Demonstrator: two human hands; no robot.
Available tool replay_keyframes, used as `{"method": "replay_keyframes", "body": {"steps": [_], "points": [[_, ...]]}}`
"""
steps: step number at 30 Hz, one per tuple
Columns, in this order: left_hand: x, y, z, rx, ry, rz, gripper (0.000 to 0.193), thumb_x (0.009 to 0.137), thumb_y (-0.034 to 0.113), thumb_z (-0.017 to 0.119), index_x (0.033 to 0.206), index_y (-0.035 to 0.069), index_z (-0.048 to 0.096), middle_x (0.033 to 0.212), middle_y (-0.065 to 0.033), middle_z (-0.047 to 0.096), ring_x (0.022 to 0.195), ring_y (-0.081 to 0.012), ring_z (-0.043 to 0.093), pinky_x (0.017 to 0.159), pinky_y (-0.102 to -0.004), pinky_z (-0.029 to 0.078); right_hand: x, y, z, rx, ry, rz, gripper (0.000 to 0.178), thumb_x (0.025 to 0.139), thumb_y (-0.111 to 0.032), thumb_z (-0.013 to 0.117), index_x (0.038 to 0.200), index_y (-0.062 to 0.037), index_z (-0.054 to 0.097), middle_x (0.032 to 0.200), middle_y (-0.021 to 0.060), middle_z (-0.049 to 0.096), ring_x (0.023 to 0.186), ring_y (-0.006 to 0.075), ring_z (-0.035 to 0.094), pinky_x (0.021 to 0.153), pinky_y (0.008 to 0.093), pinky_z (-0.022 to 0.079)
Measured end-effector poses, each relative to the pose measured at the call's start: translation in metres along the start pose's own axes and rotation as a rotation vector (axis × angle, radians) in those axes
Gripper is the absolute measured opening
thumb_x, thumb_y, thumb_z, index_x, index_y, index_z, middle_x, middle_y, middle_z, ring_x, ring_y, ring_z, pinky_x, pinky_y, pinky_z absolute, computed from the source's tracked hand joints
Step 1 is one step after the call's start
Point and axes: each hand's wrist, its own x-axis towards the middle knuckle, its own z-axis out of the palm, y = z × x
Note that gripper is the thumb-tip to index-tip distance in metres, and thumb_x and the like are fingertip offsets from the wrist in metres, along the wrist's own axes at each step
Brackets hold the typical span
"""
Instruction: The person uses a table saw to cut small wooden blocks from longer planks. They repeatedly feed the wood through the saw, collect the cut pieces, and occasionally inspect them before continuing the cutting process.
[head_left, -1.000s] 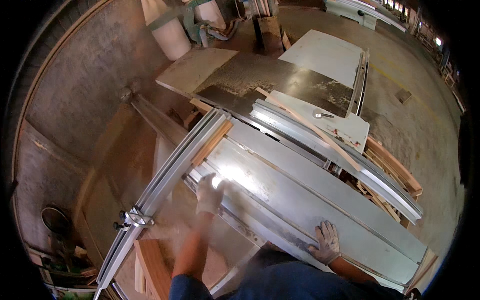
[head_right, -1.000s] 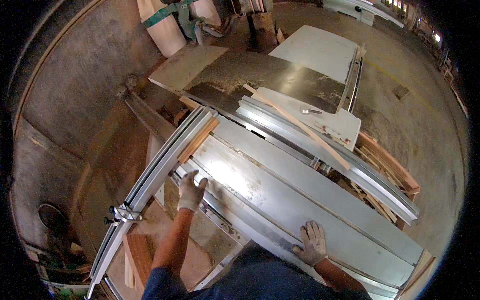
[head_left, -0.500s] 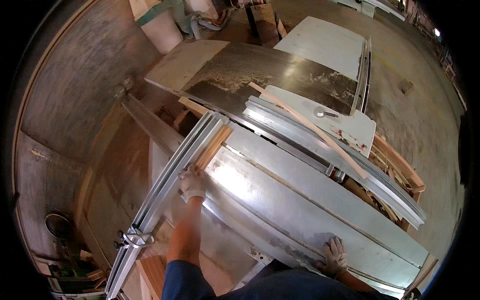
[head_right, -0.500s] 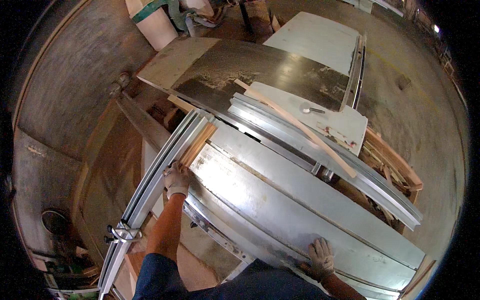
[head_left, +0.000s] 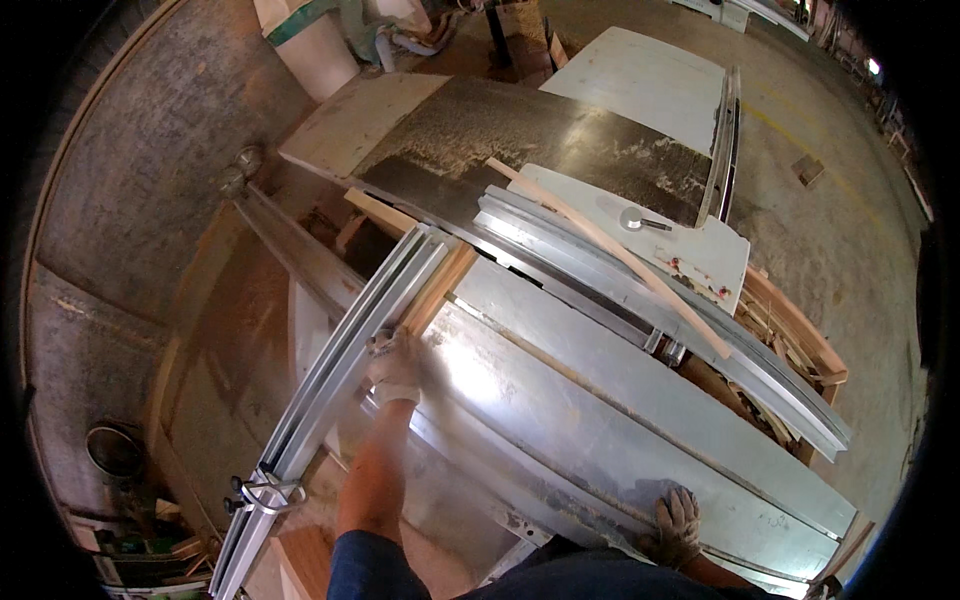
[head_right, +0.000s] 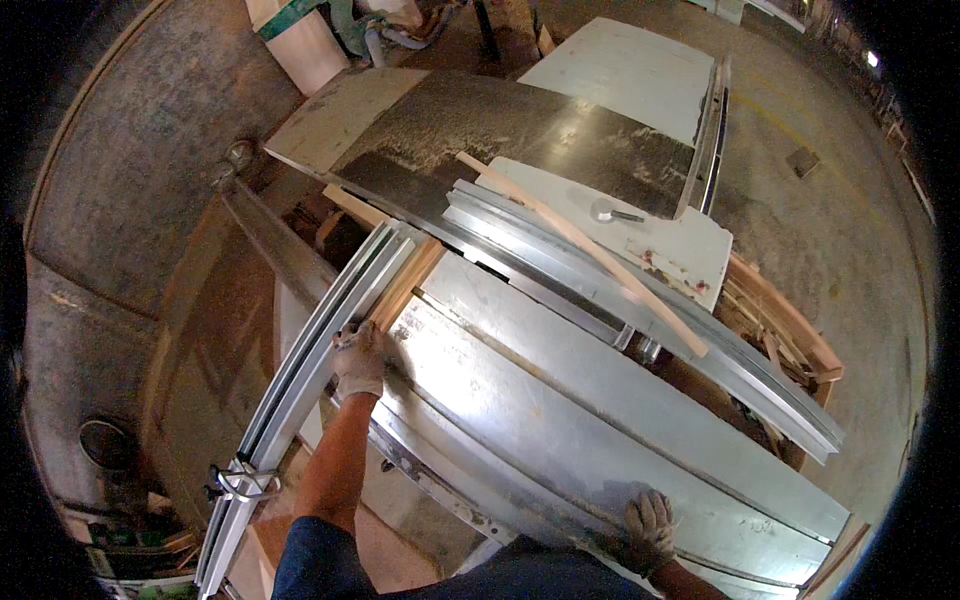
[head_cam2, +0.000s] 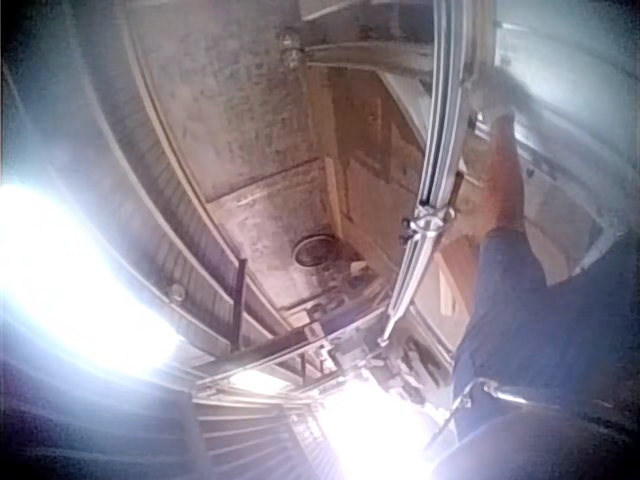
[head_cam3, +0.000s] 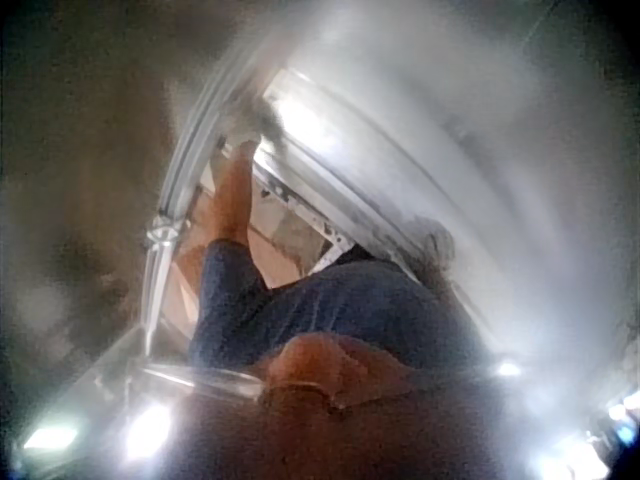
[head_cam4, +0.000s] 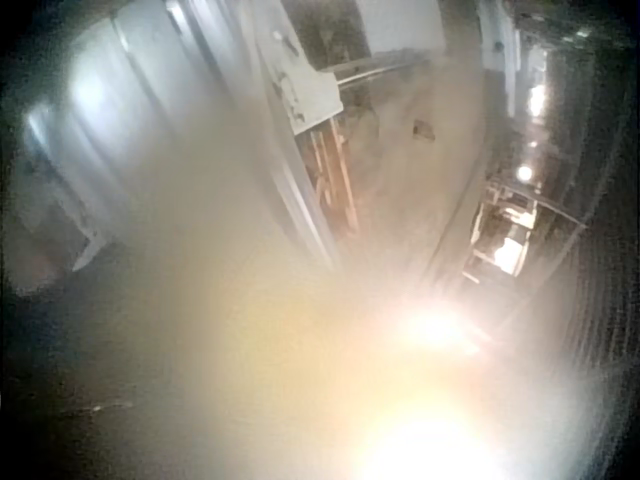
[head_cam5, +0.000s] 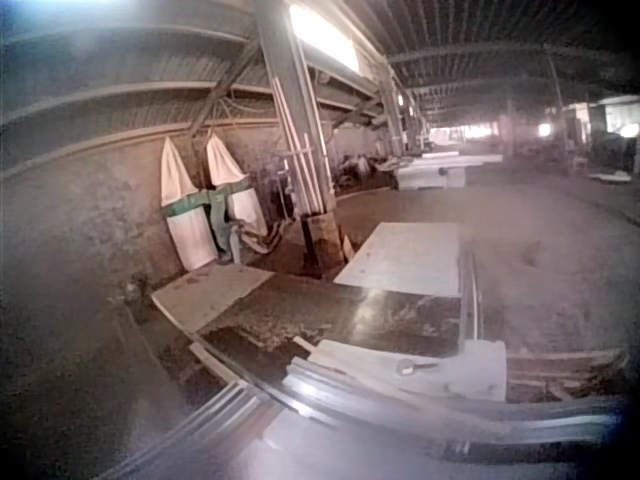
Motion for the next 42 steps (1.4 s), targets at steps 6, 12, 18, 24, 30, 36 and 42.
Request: {"method": "replay_keyframes", "body": {"steps": [6, 12, 18, 24, 30, 36, 42], "points": [[0.026, 0.022, 0.009, 0.050, 0.059, 0.080, 0.020, 0.100, 0.034, 0.069, 0.110, 0.018, 0.073, 0.117, -0.0146, 0.073, 0.109, -0.0389, 0.070, 0.088, -0.0491, 0.060, 0.003, -0.006, -0.014, 0.066, -0.017, 0.060, 0.062, 0.092, -0.038, 0.074, 0.141, -0.0030, 0.059, 0.155, 0.0267, 0.047, 0.142, 0.0497, 0.045, 0.117, 0.0695, 0.035], [0.045, 0.031, 0.012, 0.142, -0.151, 0.023, 0.029, 0.102, 0.023, 0.058, 0.125, 0.012, 0.072, 0.134, -0.0095, 0.069, 0.120, -0.0336, 0.067, 0.101, -0.0429, 0.058, -0.005, 0.004, -0.002, 0.033, -0.026, 0.030, 0.057, 0.092, -0.033, 0.075, 0.140, -0.0051, 0.061, 0.152, 0.0253, 0.050, 0.143, 0.0488, 0.046, 0.117, 0.0684, 0.036], [0.050, 0.026, 0.008, 0.211, -0.108, 0.144, 0.034, 0.101, 0.027, 0.064, 0.131, 0.013, 0.070, 0.134, -0.0146, 0.069, 0.123, -0.0379, 0.067, 0.103, -0.0508, 0.055, 0.000, 0.004, -0.004, 0.061, -0.059, -0.011, 0.085, 0.082, -0.056, 0.080, 0.143, -0.0047, 0.049, 0.150, 0.0302, 0.044, 0.137, 0.0556, 0.044, 0.113, 0.0729, 0.035], [0.079, 0.064, -0.025, 0.169, -0.075, 0.082, 0.092, 0.098, 0.048, 0.072, 0.170, 0.014, 0.025, 0.164, -0.0241, 0.041, 0.152, -0.0468, 0.038, 0.125, -0.0543, 0.032, -0.007, 0.005, 0.005, -0.003, -0.039, 0.011, 0.084, 0.083, -0.055, 0.082, 0.142, -0.0048, 0.049, 0.150, 0.0296, 0.045, 0.134, 0.0551, 0.046, 0.112, 0.0719, 0.036], [0.113, 0.058, -0.016, 0.201, -0.352, -0.053, 0.111, 0.094, 0.077, 0.060, 0.172, 0.010, 0.018, 0.173, -0.0277, 0.028, 0.160, -0.0456, 0.027, 0.132, -0.0506, 0.019, -0.014, 0.009, 0.018, -0.004, -0.010, 0.072, 0.049, 0.092, -0.035, 0.079, 0.134, -0.0139, 0.066, 0.154, 0.0193, 0.054, 0.142, 0.0456, 0.050, 0.118, 0.0649, 0.038], [0.121, 0.068, -0.011, 0.180, -0.380, -0.070, 0.110, 0.094, 0.076, 0.062, 0.171, 0.007, 0.024, 0.170, -0.0260, 0.033, 0.159, -0.0423, 0.030, 0.131, -0.0502, 0.022, 0.030, -0.016, -0.025, 0.105, 0.052, 0.095, 0.049, 0.095, -0.039, 0.077, 0.134, -0.0151, 0.063, 0.149, 0.0161, 0.056, 0.138, 0.0427, 0.052, 0.115, 0.0642, 0.041], [0.118, 0.068, -0.013, 0.129, -0.288, -0.075, 0.094, 0.097, 0.056, 0.064, 0.167, 0.003, 0.031, 0.166, -0.0251, 0.039, 0.156, -0.0408, 0.033, 0.129, -0.0488, 0.027, 0.017, 0.032, 0.007, -0.011, -0.047, -0.146, 0.078, 0.083, -0.060, 0.083, 0.135, -0.0086, 0.055, 0.143, 0.0249, 0.049, 0.135, 0.0516, 0.048, 0.110, 0.0716, 0.039]]}}
